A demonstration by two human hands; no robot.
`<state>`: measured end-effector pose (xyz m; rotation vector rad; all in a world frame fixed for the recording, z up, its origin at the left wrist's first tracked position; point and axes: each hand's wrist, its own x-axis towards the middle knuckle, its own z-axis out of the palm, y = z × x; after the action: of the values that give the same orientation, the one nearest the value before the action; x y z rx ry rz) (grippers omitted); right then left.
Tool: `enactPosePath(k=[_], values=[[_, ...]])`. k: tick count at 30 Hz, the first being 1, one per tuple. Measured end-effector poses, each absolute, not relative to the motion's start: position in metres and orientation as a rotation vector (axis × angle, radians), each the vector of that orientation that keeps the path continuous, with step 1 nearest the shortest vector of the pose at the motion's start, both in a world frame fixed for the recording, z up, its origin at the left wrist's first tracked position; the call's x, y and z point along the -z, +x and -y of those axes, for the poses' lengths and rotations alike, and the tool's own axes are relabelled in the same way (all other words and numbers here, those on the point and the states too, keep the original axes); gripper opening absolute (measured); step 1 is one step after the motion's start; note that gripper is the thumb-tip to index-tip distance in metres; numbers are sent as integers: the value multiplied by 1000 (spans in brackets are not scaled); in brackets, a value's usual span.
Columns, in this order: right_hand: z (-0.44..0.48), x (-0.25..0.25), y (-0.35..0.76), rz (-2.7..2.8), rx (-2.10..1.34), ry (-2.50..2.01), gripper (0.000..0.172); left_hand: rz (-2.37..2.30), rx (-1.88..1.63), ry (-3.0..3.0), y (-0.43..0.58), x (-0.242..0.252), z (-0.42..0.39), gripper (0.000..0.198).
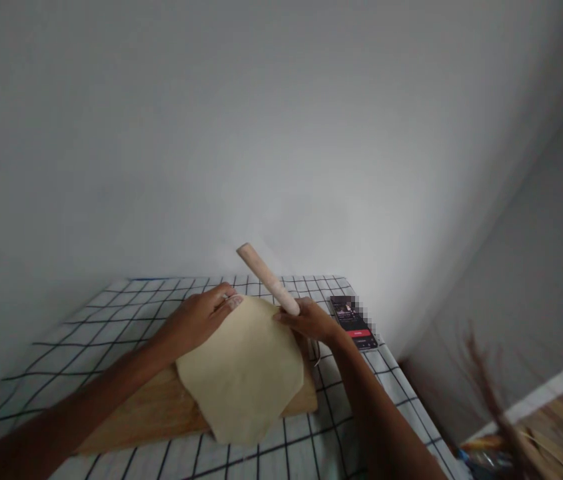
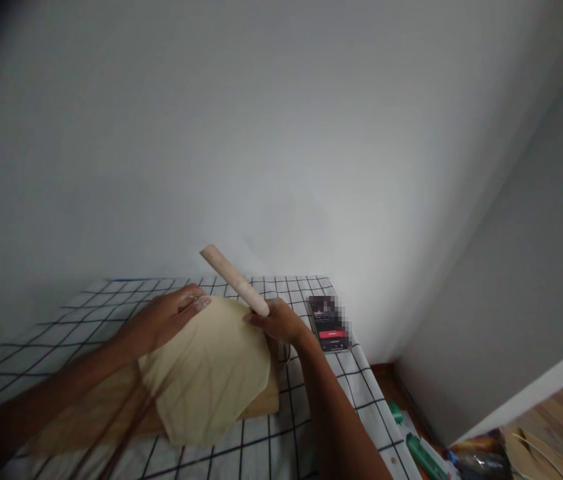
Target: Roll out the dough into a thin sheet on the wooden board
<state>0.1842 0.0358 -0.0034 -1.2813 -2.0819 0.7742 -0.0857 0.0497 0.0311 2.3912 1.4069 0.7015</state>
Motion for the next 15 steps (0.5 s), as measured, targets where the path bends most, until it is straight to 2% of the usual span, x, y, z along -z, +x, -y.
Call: enactPosePath(k=[15], values=[[-27, -5, 173, 2198, -700, -1492, 19, -1592, -492, 2371, -134, 1, -61, 32]])
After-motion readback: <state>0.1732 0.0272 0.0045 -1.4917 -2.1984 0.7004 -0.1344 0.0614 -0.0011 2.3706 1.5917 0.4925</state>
